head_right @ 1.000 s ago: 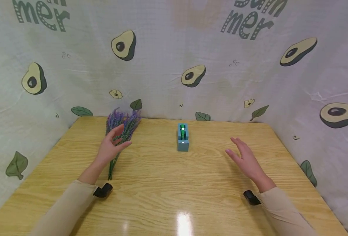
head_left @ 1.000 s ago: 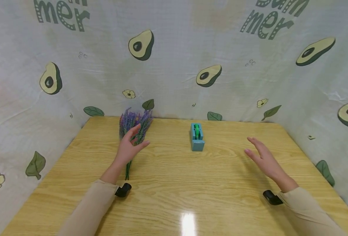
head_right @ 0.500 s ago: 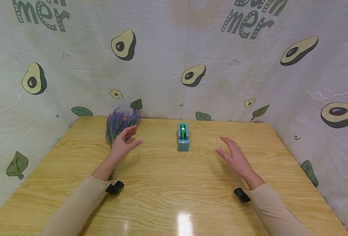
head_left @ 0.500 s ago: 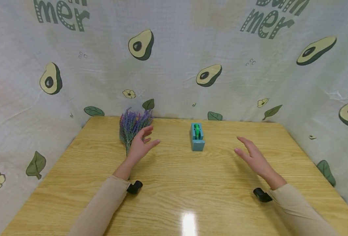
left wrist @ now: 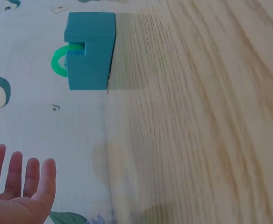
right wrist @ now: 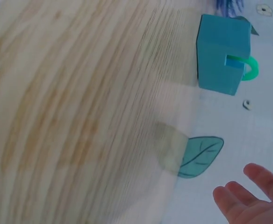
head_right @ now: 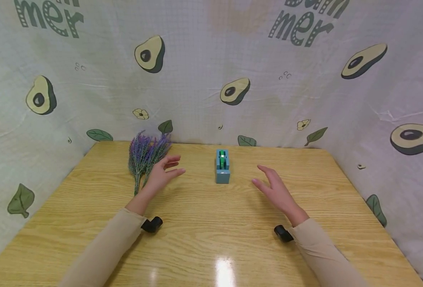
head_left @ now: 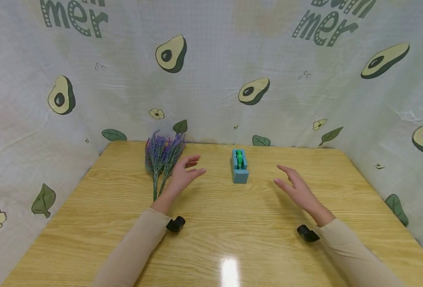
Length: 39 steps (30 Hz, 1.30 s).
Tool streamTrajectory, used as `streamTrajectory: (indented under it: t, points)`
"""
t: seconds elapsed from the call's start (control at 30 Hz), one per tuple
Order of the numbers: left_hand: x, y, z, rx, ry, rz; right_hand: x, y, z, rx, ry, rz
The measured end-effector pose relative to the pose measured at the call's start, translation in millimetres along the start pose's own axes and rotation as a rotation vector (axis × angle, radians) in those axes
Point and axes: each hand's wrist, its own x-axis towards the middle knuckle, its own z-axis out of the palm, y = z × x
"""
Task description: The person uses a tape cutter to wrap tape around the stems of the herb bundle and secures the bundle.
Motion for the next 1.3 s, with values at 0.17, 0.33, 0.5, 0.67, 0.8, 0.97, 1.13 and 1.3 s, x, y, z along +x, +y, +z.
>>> streamTrajectory:
  t: [0.17,0.33,0.5,0.67,0.8,0.97,1.13,1.3]
  points:
    - [3.8,-3.3,8.8,0.008,-0.014,-0.009,4.5,-2.8,6.5,0.017,-0.01,0.002]
    - [8.2,-5.3,17.8,0.034,-0.039,-0.033,9.8,-3.4,13.4,0.05,-0.014,0.0]
    - [13.4,-6.9,28.9,0.05,-0.058,-0.042,14.8,-4.5,19.5,0.083,-0.024,0.011]
    - [18.2,-7.3,40.7,0.059,-0.077,-0.054,20.1,-7.5,24.6,0.126,-0.04,0.019]
    - [23.3,-8.0,49.1,0.064,-0.102,-0.066,23.7,-8.4,29.1,0.15,-0.048,0.02]
    - [29.2,-9.1,59.8,0.08,-0.14,-0.09,28.6,-9.1,35.0,0.153,-0.046,0.019]
    - [35.4,-11.1,72.5,0.095,-0.179,-0.13,34.6,-8.8,41.4,0.166,-0.059,0.022]
    - [42.1,-14.0,85.7,0.111,-0.203,-0.167,40.6,-11.8,46.9,0.192,-0.099,0.065]
